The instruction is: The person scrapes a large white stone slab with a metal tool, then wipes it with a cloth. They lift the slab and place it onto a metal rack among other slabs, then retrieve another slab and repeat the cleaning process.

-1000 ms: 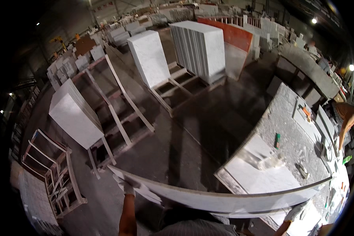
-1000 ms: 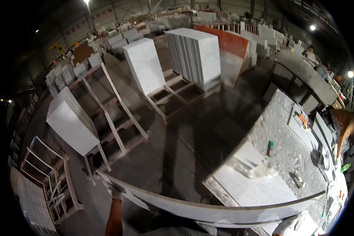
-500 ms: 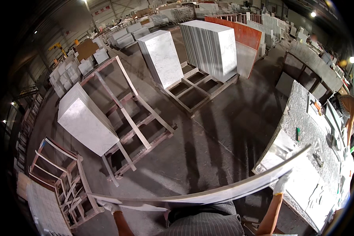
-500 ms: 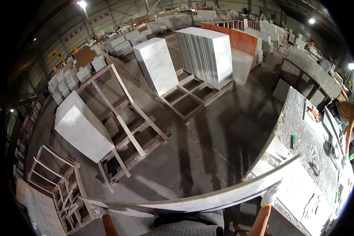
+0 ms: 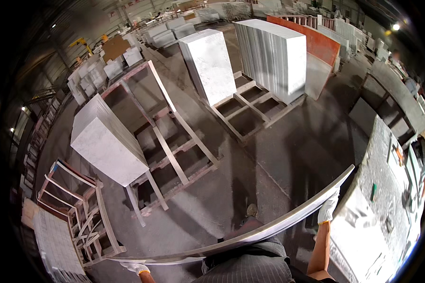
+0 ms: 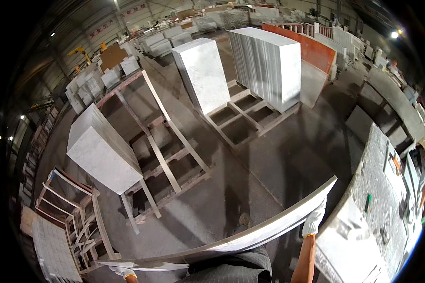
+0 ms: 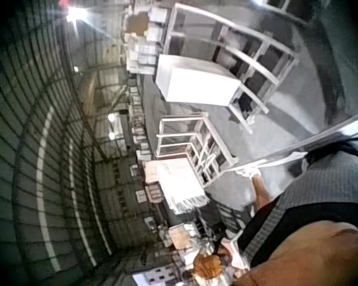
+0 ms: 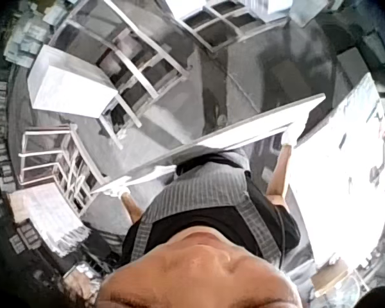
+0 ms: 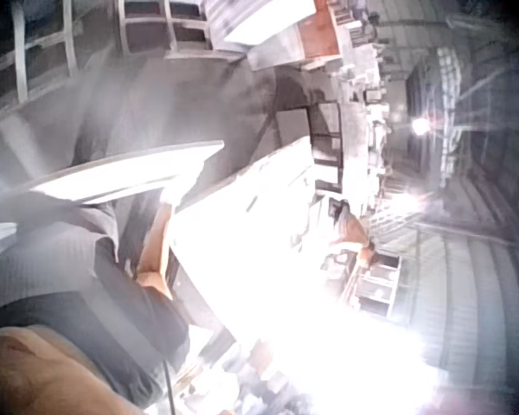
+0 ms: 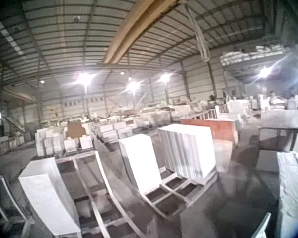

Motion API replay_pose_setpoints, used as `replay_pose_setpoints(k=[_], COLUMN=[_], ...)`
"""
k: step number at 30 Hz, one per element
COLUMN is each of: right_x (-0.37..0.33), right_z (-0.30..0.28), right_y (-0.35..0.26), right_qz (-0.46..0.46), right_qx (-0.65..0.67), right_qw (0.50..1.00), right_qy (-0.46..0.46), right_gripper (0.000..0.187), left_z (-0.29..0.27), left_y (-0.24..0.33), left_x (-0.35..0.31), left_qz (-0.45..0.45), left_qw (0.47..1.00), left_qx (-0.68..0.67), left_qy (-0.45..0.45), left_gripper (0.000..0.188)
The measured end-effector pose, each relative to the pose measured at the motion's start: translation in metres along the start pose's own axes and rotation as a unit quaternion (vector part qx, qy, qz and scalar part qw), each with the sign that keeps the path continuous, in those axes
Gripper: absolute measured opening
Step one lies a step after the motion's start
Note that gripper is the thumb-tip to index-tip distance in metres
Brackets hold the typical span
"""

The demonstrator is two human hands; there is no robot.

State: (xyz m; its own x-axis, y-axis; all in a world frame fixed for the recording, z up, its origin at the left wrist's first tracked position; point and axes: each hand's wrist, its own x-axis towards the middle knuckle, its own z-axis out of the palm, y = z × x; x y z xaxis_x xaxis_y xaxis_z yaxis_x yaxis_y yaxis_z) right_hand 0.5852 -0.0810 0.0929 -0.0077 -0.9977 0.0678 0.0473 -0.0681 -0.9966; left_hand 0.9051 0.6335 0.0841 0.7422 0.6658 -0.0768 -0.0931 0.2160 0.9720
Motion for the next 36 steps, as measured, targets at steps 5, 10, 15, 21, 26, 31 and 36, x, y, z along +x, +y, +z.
replay_pose_setpoints(k=[5, 10, 15, 21, 26, 31, 36], right_x=[0.090, 0.173, 0.212, 0.259, 0.284, 0.345, 0.343], right_z=[0.060, 0.110, 0.166, 0.225, 0.293, 0.300, 0.355], right_y=[0.003, 0.009, -0.013, -0.003, -0.023, -0.006, -0.016], right_qz=[0.021, 0.030, -0.033, -0.017, -0.037, -0.101, -0.048], right_qx=[0.013, 0.053, 0.109, 0.129, 0.128, 0.001, -0.008], right_qw=[1.000, 0.998, 0.991, 0.989, 0.991, 0.995, 0.998], right_qy=[-0.011, 0.031, -0.073, -0.071, -0.023, -0.023, 0.045], right_gripper=[0.058, 0.048, 0.056, 0.059, 0.038, 0.039, 0.058], left_z=[0.089, 0.150, 0.191, 0.317, 0.449, 0.595, 0.644], left_y=[-0.009, -0.029, -0.059, -0.086, -0.116, -0.130, -0.148], left_x=[-0.023, -0.038, 0.001, 0.024, 0.059, 0.065, 0.118], left_qz=[-0.018, -0.030, 0.057, 0.047, 0.012, 0.033, 0.087], left_qw=[0.999, 0.998, 0.995, 0.994, 0.962, 0.987, 0.946], left_qx=[-0.006, 0.023, 0.077, 0.018, -0.132, 0.017, 0.013], left_qy=[0.029, 0.055, 0.035, -0.096, -0.237, -0.156, -0.311], left_gripper=[0.063, 0.062, 0.044, 0.034, 0.029, 0.027, 0.027])
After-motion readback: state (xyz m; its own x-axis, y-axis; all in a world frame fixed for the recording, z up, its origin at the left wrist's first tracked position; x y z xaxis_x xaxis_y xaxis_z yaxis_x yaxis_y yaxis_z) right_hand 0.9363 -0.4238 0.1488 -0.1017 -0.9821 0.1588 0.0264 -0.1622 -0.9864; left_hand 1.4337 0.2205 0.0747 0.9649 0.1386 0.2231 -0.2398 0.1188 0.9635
